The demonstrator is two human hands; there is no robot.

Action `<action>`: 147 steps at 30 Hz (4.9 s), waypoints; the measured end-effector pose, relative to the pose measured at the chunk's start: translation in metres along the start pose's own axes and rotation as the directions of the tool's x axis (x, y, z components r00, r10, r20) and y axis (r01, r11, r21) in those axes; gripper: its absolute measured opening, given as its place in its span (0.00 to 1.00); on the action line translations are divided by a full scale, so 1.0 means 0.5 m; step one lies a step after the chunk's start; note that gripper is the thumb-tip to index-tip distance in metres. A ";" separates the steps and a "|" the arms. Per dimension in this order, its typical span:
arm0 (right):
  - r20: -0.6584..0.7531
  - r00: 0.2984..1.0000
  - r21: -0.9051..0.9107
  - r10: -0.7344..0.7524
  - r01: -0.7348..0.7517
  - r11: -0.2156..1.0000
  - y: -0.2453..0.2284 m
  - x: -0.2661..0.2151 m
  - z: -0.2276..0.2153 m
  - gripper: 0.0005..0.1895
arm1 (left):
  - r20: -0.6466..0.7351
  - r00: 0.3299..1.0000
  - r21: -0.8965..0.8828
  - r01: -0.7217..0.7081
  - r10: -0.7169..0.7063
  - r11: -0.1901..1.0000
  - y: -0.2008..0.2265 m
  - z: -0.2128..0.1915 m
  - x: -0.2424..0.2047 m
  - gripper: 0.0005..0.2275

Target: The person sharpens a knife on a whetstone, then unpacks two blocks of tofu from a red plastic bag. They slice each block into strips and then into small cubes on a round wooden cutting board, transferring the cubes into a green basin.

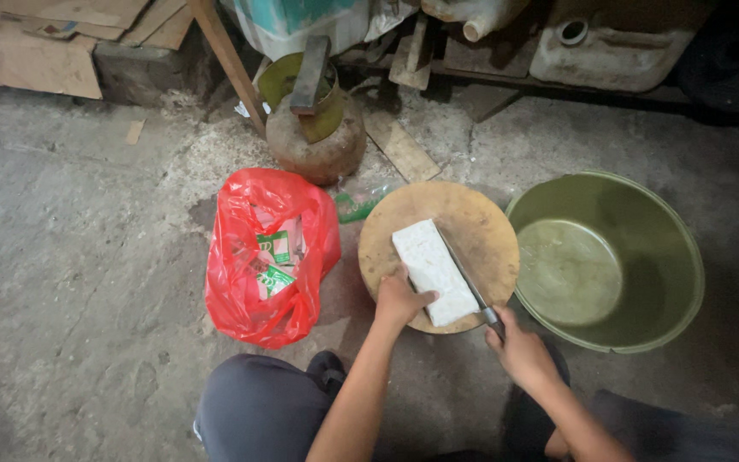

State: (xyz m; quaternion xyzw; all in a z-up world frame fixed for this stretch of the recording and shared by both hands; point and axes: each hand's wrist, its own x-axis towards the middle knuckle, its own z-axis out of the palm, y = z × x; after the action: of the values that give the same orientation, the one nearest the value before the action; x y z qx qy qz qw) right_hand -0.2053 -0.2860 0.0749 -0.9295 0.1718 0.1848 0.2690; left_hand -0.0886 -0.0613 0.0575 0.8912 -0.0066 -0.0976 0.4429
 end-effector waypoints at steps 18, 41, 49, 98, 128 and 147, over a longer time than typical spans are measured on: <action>-0.177 0.983 -0.014 -0.057 0.055 0.998 -0.108 -0.055 -0.015 0.27 | 0.304 0.930 0.842 -0.160 -0.207 0.516 0.199 -0.015 0.089 0.66; 0.063 0.934 0.309 -0.353 0.318 0.896 0.419 -0.148 0.085 0.25 | 0.324 0.925 0.707 -0.097 -0.200 0.700 0.175 -0.030 0.083 0.62; 0.069 0.988 0.059 0.135 -0.140 0.988 -0.026 -0.090 -0.035 0.24 | 0.256 0.960 0.745 -0.119 -0.116 0.656 0.141 -0.020 0.079 0.67; 0.065 0.998 -0.107 -0.008 0.015 0.994 -0.136 -0.057 0.020 0.23 | 0.360 0.925 0.699 -0.181 -0.122 0.692 0.116 -0.041 0.067 0.69; 0.039 0.999 0.010 0.014 -0.014 1.000 -0.162 -0.109 -0.032 0.23 | 0.314 0.947 0.527 -0.239 0.075 0.816 0.017 -0.042 0.061 0.77; 0.133 0.990 -0.150 0.039 -0.019 0.988 0.021 -0.109 0.097 0.20 | 0.332 0.942 0.527 -0.135 -0.057 0.839 0.063 -0.070 0.041 0.69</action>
State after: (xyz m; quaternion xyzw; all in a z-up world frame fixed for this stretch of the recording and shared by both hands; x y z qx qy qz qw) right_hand -0.2695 -0.2549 0.0562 -0.9296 0.1525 0.2639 0.2073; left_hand -0.0599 -0.0548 0.0997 0.9498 -0.1275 -0.2322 0.1665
